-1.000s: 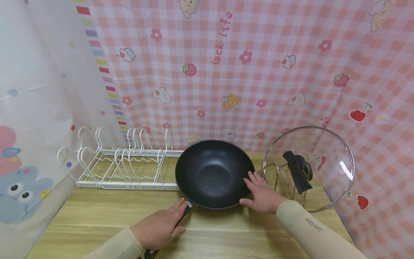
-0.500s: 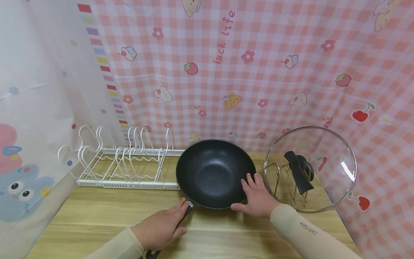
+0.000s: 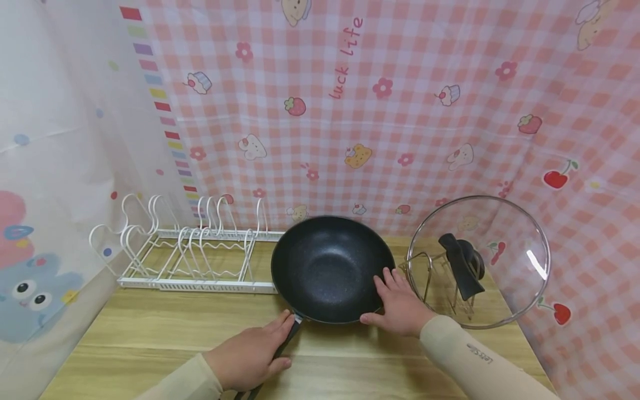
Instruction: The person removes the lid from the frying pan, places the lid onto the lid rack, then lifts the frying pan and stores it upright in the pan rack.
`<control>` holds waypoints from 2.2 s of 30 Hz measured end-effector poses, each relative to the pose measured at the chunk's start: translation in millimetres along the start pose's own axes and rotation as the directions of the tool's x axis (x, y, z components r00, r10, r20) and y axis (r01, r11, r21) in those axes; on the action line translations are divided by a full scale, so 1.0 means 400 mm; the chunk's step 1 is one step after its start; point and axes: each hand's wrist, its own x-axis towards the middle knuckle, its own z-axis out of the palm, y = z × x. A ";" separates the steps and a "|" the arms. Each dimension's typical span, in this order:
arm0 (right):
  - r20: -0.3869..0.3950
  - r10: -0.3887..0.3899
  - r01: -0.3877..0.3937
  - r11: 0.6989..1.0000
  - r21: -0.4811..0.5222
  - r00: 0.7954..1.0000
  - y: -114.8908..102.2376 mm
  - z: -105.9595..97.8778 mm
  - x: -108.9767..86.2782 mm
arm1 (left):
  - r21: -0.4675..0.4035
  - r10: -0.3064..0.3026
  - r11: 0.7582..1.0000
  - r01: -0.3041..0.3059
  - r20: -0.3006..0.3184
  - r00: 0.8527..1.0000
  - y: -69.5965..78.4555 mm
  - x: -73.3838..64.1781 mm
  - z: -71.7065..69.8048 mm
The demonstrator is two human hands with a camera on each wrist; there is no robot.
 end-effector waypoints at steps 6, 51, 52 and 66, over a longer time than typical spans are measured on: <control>-0.003 -0.015 0.015 1.000 0.024 1.000 0.006 -0.011 -0.006 | -0.004 0.016 1.000 -0.016 0.007 1.000 0.009 0.002 0.001; -0.047 -0.053 0.054 0.998 0.023 0.997 0.025 -0.034 -0.022 | 0.006 0.126 0.992 -0.126 0.051 0.991 0.079 0.036 0.021; -0.049 -0.054 0.055 0.998 0.023 0.997 0.024 -0.035 -0.023 | 0.006 0.127 0.992 -0.127 0.050 0.991 0.081 0.037 0.022; -0.048 -0.050 0.052 0.998 0.035 0.998 0.027 -0.036 -0.023 | 0.002 0.125 0.992 -0.126 0.078 0.989 0.089 0.045 0.022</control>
